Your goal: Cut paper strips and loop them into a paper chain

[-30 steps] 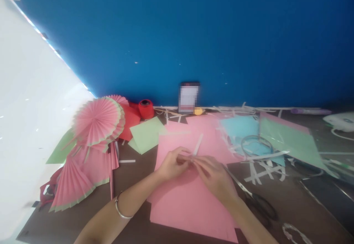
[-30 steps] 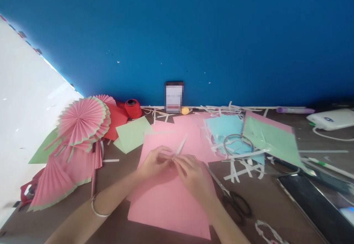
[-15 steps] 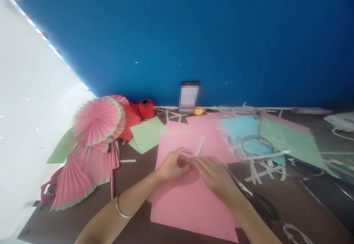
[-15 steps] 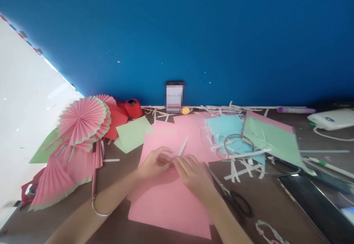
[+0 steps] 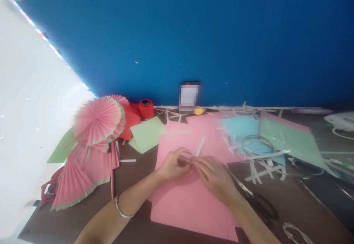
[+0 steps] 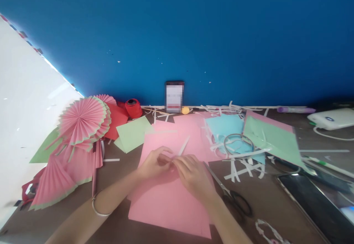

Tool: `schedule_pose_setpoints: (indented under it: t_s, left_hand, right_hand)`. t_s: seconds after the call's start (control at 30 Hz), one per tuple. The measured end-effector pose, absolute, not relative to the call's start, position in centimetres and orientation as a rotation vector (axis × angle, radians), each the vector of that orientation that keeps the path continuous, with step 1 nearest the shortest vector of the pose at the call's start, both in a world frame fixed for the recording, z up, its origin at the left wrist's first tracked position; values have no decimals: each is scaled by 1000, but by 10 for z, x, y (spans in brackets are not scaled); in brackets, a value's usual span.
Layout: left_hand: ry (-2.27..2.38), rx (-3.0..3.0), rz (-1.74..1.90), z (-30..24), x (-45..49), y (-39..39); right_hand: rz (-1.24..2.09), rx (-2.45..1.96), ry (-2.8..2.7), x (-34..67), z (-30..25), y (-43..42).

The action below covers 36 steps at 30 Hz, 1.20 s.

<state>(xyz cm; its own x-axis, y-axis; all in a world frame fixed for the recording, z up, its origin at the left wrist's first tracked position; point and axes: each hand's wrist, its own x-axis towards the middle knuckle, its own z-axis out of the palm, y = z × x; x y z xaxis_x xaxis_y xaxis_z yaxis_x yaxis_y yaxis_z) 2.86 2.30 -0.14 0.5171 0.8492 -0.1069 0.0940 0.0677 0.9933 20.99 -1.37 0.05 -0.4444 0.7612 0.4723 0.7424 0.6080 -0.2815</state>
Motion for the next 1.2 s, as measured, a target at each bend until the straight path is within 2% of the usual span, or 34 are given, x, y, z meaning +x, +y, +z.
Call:
schedule_pose_setpoints:
  t_s: [0.43, 1.2]
  left_hand:
    - [804, 1393, 763, -3, 30, 22]
    - [810, 1655, 697, -7, 25, 25]
  right_hand:
    - [85, -1182, -2261, 213, -4, -12]
    - [-208, -1079, -2392, 211, 8, -15]
